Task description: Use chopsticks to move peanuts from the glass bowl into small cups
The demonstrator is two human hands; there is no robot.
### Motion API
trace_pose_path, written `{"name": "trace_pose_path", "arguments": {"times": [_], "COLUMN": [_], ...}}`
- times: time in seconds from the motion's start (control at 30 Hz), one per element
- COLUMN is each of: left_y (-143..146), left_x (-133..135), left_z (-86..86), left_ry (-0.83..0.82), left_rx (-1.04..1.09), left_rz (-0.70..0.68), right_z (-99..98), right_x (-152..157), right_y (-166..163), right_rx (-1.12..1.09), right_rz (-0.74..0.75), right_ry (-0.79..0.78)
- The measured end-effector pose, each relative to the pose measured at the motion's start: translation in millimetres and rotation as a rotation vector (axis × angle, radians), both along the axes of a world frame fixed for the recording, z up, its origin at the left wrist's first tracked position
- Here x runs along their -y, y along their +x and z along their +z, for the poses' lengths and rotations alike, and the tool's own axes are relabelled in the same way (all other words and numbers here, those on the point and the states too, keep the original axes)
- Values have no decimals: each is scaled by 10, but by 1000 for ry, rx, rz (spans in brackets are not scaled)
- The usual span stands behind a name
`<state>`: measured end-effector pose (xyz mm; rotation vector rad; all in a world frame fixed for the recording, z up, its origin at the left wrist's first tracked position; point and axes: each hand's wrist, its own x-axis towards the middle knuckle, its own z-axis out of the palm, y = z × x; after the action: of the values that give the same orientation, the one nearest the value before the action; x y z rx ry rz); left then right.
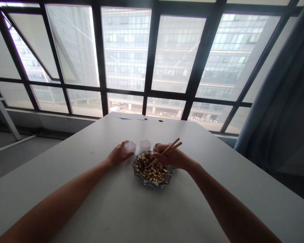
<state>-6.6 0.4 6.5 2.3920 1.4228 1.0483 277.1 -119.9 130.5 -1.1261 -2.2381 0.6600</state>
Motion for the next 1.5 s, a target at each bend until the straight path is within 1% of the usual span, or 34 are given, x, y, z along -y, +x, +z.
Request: {"name": "trace_pose_path", "arguments": {"times": [0.23,0.4,0.6,0.8,0.9,1.1,1.23,1.33,1.43,1.5], "left_y": [-6,-13,8,6,0,-1,-6,-6,4,14], "left_x": [-21,-24,4,-8,-19,-25,-37,-38,-20,3], "left_z": [-22,-29,-4,-15,-22,-24,-34,-41,-37,-25], "left_ry": [7,15,11,32,35,26,35,34,47,87], "left_rx": [8,-6,-16,-14,-6,4,17,23,23,18], "left_rz": [-2,-1,15,18,12,16,8,18,16,-5], "right_z": [-65,-137,-176,-162,-144,-140,-167,-180,-177,-171], "right_x": [-30,-89,-171,-244,-291,-444,-521,-538,-524,-505], "right_y": [-25,-7,64,172,245,437,537,567,560,543], "right_rx": [-50,-125,-292,-438,-554,-907,-1047,-1078,-1047,-1016], "right_rz": [11,-11,-107,-120,-131,-178,-204,-219,-214,-200], "right_ry": [-16,-78,-186,-246,-242,-234,-263,-276,-268,-263]}}
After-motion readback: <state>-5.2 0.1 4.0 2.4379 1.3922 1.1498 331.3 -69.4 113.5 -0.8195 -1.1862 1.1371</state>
